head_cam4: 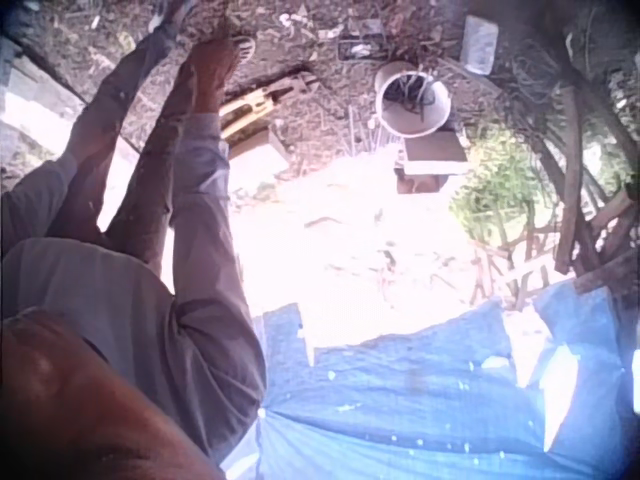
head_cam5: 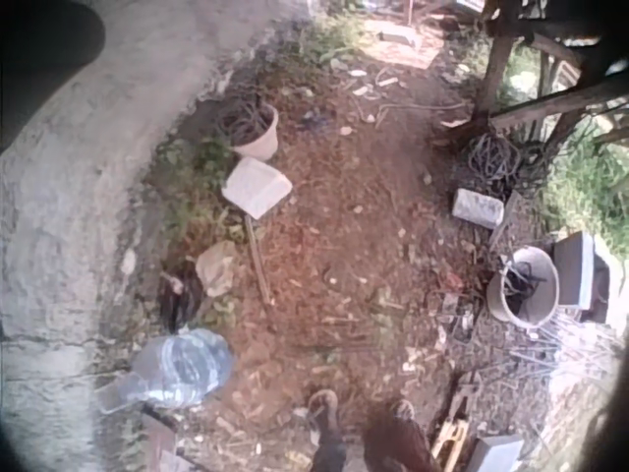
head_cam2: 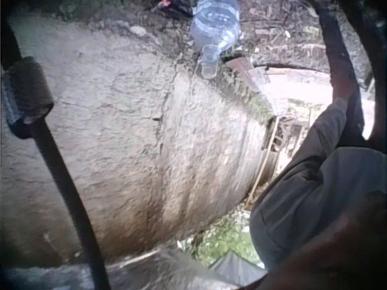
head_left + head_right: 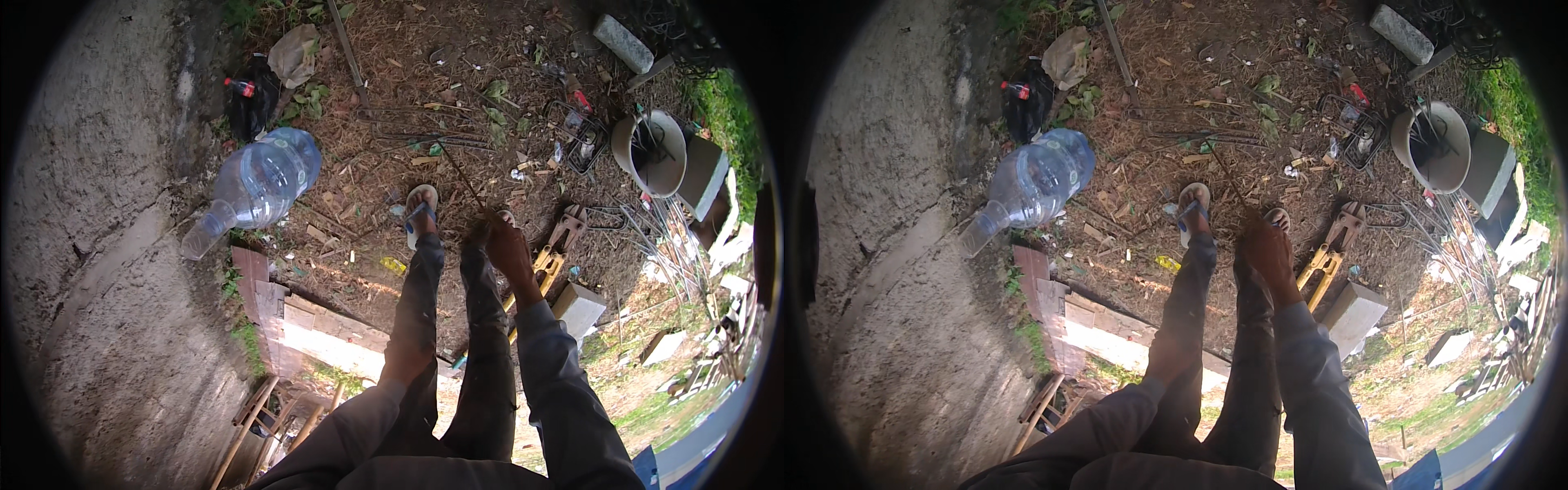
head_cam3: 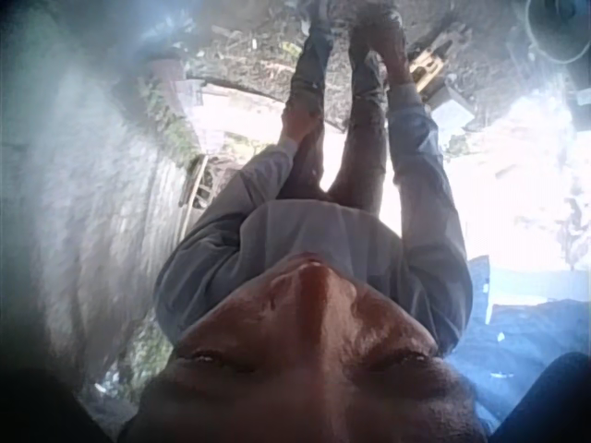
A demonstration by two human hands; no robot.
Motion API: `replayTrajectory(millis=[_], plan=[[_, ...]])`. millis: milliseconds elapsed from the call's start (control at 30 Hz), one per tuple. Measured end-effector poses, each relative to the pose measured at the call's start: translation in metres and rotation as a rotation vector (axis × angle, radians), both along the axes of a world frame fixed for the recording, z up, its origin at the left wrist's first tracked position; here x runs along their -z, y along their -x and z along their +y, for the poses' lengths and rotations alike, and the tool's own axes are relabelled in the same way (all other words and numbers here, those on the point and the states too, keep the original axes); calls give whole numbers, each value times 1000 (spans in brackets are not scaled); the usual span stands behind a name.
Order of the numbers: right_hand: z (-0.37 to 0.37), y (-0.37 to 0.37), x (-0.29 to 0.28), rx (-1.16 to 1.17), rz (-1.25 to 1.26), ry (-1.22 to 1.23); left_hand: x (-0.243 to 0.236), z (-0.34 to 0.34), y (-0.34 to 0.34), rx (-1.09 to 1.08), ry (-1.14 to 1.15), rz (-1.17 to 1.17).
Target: The person uses large yellow bolt cutters to repeatedly cut small metal rods on the ground. After cutting several pieces, the person places the cutters down and picks up a long metal rod, moving it toward a nearby wooden structure.
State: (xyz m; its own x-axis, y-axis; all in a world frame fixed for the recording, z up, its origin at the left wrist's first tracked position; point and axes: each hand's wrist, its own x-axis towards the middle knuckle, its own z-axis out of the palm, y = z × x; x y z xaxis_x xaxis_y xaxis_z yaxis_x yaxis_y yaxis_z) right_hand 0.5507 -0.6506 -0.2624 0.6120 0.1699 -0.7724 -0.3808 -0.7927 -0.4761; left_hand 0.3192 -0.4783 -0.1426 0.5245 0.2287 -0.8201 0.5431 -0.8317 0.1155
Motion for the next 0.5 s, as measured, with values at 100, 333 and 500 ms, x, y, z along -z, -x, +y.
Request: replayTrajectory(millis=[100,333,500], plan=[[19,-13,9,89,-215,-9,-1,7,-1,-39,11,31],[44,-29,16,125,-85,55,-1,32,-10,-87,18,102],[31,-33,25,305,-167,60,10,57,-13,76,105,15]])
